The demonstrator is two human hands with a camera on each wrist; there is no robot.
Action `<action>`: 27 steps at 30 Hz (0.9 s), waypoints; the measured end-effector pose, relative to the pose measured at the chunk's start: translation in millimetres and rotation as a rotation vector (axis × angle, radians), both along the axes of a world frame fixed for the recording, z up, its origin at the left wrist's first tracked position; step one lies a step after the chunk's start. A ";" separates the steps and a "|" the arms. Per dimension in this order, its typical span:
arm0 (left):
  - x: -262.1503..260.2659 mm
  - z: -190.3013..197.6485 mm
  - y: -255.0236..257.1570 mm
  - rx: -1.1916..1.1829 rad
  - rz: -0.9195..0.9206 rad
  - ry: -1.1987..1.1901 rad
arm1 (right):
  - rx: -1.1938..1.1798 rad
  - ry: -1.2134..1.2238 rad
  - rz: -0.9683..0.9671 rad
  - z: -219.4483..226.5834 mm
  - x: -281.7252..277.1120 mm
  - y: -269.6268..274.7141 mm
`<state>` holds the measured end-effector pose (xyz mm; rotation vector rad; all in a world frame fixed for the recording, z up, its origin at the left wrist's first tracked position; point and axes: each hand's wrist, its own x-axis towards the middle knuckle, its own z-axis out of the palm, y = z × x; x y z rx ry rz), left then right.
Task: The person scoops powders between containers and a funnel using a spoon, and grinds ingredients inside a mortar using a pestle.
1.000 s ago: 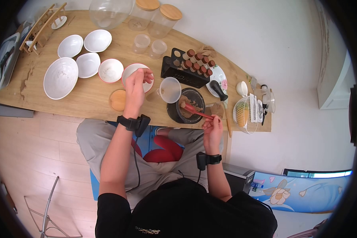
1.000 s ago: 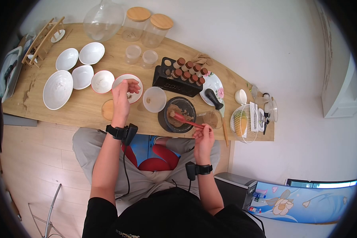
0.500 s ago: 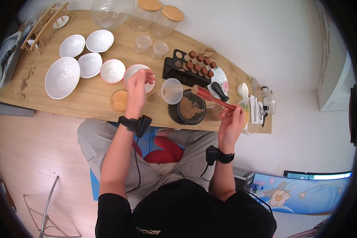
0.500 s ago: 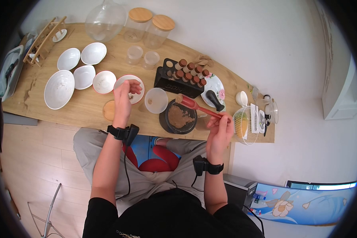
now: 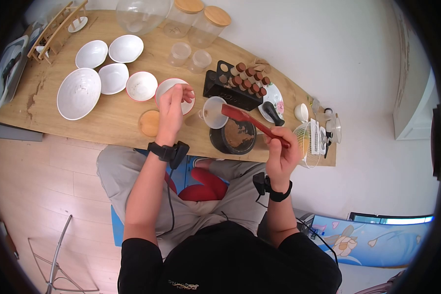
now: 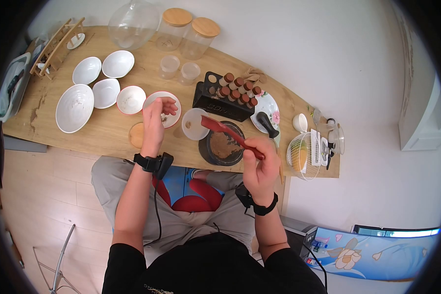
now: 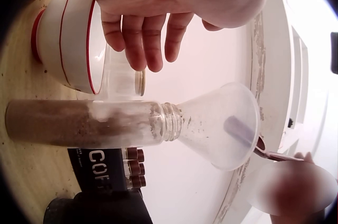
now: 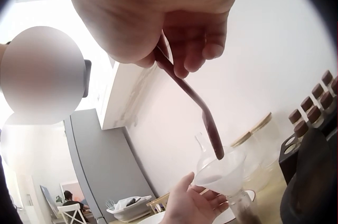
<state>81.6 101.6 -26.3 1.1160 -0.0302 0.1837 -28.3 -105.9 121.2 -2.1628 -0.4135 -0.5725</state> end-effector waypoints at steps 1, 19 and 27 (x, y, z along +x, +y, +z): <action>0.0 0.7 -0.1 0.024 0.009 0.004 | -0.029 0.017 0.009 2.5 -1.3 -0.3; 0.1 -3.2 -0.9 -0.020 0.004 0.000 | -0.056 0.327 -0.335 -54.0 -9.4 -78.3; -0.6 -2.9 -1.8 -0.008 0.003 0.001 | 0.818 0.483 -0.367 -115.0 -38.5 -67.9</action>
